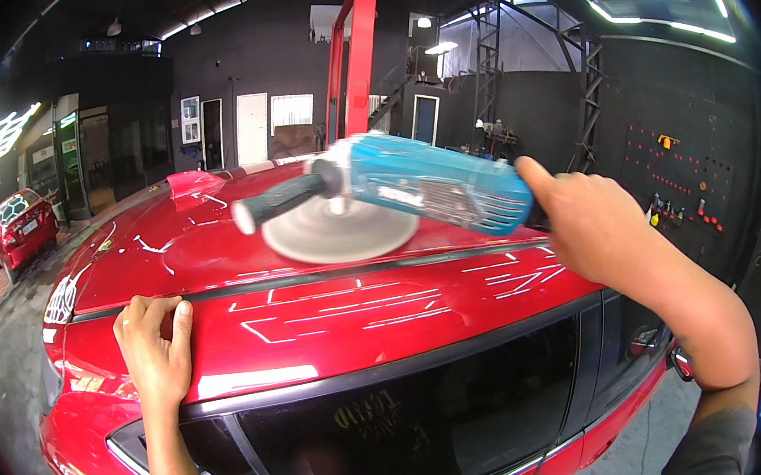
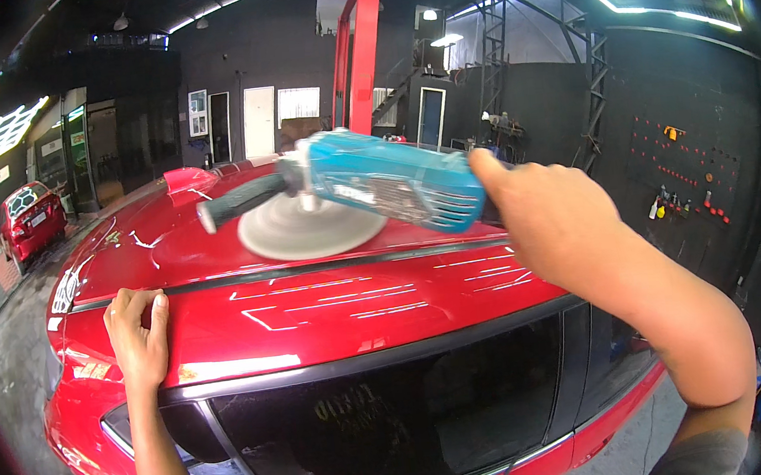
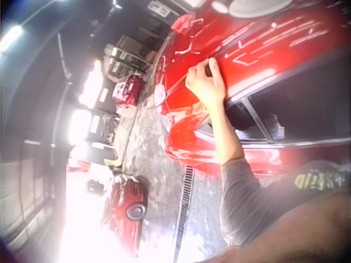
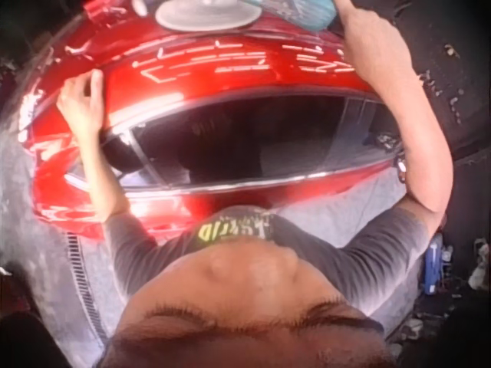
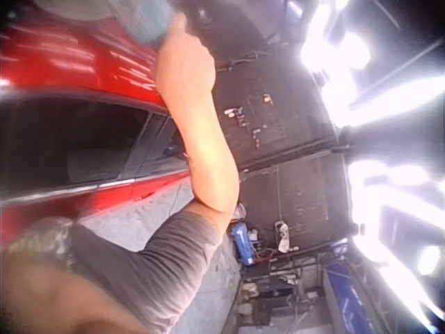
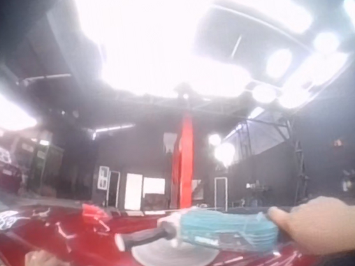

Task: The person uses a teal electric polisher with a white pad to polish the roof of a red car. The person moves the polisher in circular and linear motions across the roof surface, occasionally touching the roof with the left hand to guide or stabilize the tool.

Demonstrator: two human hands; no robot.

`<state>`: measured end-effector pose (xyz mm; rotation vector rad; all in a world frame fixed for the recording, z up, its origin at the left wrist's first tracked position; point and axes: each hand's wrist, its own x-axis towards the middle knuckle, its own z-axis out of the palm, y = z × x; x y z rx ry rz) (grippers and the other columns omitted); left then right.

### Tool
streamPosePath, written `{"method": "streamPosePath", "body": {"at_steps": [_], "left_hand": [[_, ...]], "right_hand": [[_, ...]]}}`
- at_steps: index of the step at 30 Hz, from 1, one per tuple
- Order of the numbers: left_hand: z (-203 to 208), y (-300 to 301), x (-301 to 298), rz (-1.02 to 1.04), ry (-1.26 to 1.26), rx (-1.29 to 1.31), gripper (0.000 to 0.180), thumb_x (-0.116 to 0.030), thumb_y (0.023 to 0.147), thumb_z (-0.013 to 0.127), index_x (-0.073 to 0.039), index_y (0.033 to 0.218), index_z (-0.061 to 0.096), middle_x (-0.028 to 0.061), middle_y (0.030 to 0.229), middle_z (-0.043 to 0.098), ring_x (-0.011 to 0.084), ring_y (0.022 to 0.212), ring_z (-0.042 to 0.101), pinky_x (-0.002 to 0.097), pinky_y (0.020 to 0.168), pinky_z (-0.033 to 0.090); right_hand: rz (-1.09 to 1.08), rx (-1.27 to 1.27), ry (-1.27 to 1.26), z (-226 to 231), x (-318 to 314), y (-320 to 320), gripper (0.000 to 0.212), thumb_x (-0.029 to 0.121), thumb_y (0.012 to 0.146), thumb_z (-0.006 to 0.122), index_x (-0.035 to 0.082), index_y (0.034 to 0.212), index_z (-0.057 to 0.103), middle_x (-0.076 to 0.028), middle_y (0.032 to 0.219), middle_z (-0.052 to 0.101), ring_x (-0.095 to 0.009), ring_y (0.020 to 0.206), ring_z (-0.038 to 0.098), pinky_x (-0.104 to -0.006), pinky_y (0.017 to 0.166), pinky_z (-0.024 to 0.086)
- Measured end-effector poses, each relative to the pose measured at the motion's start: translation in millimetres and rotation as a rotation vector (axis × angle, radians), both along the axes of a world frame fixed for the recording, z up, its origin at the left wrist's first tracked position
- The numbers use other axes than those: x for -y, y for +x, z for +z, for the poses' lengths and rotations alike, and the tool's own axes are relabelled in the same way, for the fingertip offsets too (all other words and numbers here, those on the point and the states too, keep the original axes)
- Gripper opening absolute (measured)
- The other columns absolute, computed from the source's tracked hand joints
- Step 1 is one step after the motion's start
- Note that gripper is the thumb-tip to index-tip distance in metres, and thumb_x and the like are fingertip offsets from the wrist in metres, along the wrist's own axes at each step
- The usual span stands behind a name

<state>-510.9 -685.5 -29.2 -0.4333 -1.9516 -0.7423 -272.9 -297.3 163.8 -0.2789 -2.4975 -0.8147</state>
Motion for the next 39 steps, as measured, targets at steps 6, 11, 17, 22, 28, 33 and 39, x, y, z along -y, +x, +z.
{"method": "streamPosePath", "body": {"at_steps": [6,11,17,22,28,33,39], "left_hand": [[0.6,-4.9,2.0,-0.033,-0.042,-0.043,0.022,-0.024,0.105,0.074,-0.004,0.111,0.08,0.0101,0.1,0.068,0.0314,0.105,0.063,0.0478,0.11,0.041],[0.6,-3.5,3.3,-0.029,-0.054,-0.047,0.021,-0.024,0.105,0.073,-0.004,0.109,0.08,0.0105,0.099,0.067,0.0315,0.104,0.063,0.0477,0.109,0.041],[1.8,-2.6,4.1,-0.004,-0.002,0.05,0.022,-0.026,0.105,0.075,-0.004,0.104,0.079,0.011,0.098,0.066,0.0325,0.102,0.063,0.0467,0.104,0.043],[4.7,-8.2,-1.6,-0.009,0.005,0.084,0.025,-0.028,0.105,0.075,-0.004,0.101,0.079,0.0113,0.097,0.066,0.0322,0.101,0.063,0.0461,0.1,0.044],[1.6,-8.1,7.0,0.025,0.001,0.047,0.023,-0.027,0.102,0.077,-0.005,0.101,0.081,0.0119,0.095,0.066,0.0334,0.098,0.063,0.0475,0.097,0.046],[1.3,-9.4,4.9,0.004,0.002,-0.008,0.022,-0.029,0.099,0.08,-0.008,0.101,0.083,0.0113,0.095,0.069,0.0333,0.099,0.065,0.0493,0.101,0.045],[2.8,-3.5,-0.3,-0.025,0.0,-0.023,0.025,-0.032,0.099,0.08,-0.008,0.105,0.085,0.0092,0.098,0.07,0.0297,0.106,0.067,0.0494,0.114,0.041]], "right_hand": [[0.117,0.04,-0.048,1.3,32.8,-52.8,0.06,-0.003,0.089,0.075,0.003,0.144,0.051,-0.023,0.093,0.079,-0.044,0.092,0.08,-0.0527,0.078,0.064],[0.102,0.006,-0.029,-1.6,12.3,-52.9,0.063,-0.004,0.088,0.075,0.004,0.146,0.05,-0.024,0.095,0.079,-0.045,0.093,0.08,-0.0533,0.079,0.064],[-0.085,-0.054,-0.009,-0.7,-51.6,-4.3,0.063,-0.005,0.087,0.073,0.007,0.145,0.051,-0.025,0.097,0.079,-0.047,0.096,0.079,-0.0563,0.084,0.063],[-0.34,-0.054,-0.047,19.5,-135.3,36.4,0.063,-0.007,0.085,0.071,0.003,0.145,0.053,-0.028,0.101,0.078,-0.049,0.101,0.078,-0.0567,0.087,0.063],[-0.37,-0.046,-0.045,20.9,-157.6,3.5,0.066,-0.005,0.084,0.076,0.002,0.146,0.055,-0.028,0.107,0.079,-0.047,0.104,0.078,-0.0543,0.088,0.064],[-0.298,-0.014,-0.055,29.9,-129.0,-50.0,0.065,-0.005,0.084,0.075,0.002,0.146,0.054,-0.029,0.108,0.078,-0.048,0.104,0.078,-0.0546,0.089,0.064],[-0.081,-0.011,-0.01,25.8,-67.0,-99.0,0.064,-0.005,0.085,0.069,0.003,0.146,0.051,-0.029,0.105,0.077,-0.049,0.103,0.077,-0.0579,0.089,0.062]]}}
